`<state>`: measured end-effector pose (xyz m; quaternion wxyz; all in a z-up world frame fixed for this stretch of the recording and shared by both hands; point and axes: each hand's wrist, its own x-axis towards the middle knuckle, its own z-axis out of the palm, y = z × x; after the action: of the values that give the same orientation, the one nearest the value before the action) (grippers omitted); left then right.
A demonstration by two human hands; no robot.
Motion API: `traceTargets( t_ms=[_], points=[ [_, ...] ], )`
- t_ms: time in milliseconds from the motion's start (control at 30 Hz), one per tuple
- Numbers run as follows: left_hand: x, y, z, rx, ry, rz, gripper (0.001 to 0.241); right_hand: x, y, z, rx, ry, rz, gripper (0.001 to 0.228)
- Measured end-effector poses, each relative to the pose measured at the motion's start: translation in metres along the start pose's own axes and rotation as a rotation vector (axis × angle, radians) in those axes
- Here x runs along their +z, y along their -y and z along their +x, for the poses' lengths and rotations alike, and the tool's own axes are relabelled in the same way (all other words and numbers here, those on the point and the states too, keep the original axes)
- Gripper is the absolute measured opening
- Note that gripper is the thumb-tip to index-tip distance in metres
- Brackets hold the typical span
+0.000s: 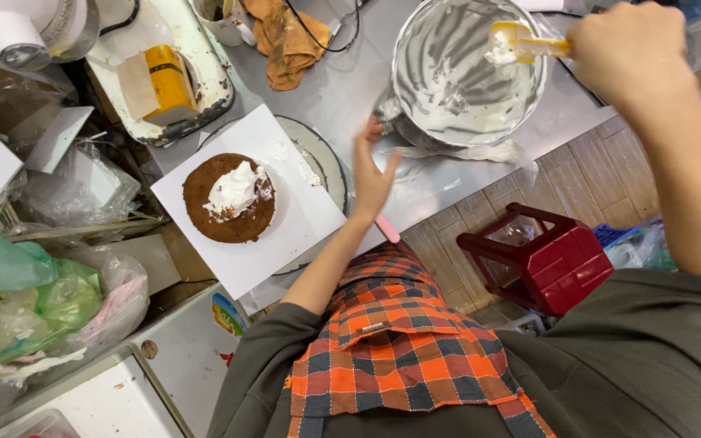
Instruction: The person assembles a layered cake by spreading white frosting on a cake layer and smoothing it with a spatula. They then place a second chocolate cake layer on top and continue to spread and smooth frosting over the top and sides of the cake.
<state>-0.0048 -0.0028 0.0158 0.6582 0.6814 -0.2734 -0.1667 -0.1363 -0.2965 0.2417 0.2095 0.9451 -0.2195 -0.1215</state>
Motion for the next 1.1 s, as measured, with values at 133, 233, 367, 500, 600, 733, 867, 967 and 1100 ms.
traceTargets(
  t_ms=[133, 233, 367, 500, 600, 733, 867, 967, 1100],
  points=[
    [0.004, -0.008, 0.034, 0.107, -0.031, 0.286, 0.067, 0.041, 0.032, 0.048, 0.014, 0.017, -0.215, 0.015],
    [0.009, -0.012, 0.039, -0.193, 0.198, 0.288, 0.054, 0.056, 0.072, 0.082, 0.145, 0.152, -0.182, 0.015],
    [0.017, -0.013, 0.003, -0.051, 0.161, 0.216, 0.042, 0.084, 0.091, 0.098, 0.051, 0.402, -0.156, 0.023],
    [0.038, 0.004, -0.04, -0.096, 0.025, 0.24, 0.033, 0.13, 0.126, 0.101, -0.065, 0.461, -0.028, 0.024],
    [0.044, 0.022, -0.058, 0.095, -0.072, 0.235, 0.033, 0.15, 0.127, 0.1, -0.15, 0.405, 0.008, 0.025],
    [0.037, 0.04, -0.074, 0.115, -0.041, 0.228, 0.028, 0.164, 0.123, 0.085, -0.166, 0.46, 0.035, 0.026],
    [0.034, 0.048, -0.09, 0.203, 0.01, 0.202, 0.026, 0.178, 0.129, 0.066, -0.188, 0.426, 0.133, 0.027],
    [0.027, 0.055, -0.093, 0.186, 0.089, 0.157, 0.025, 0.184, 0.132, 0.045, -0.168, 0.335, 0.251, 0.026],
    [0.018, 0.067, -0.087, 0.079, 0.125, 0.111, 0.018, 0.181, 0.139, 0.03, -0.135, 0.274, 0.263, 0.025]
  ],
)
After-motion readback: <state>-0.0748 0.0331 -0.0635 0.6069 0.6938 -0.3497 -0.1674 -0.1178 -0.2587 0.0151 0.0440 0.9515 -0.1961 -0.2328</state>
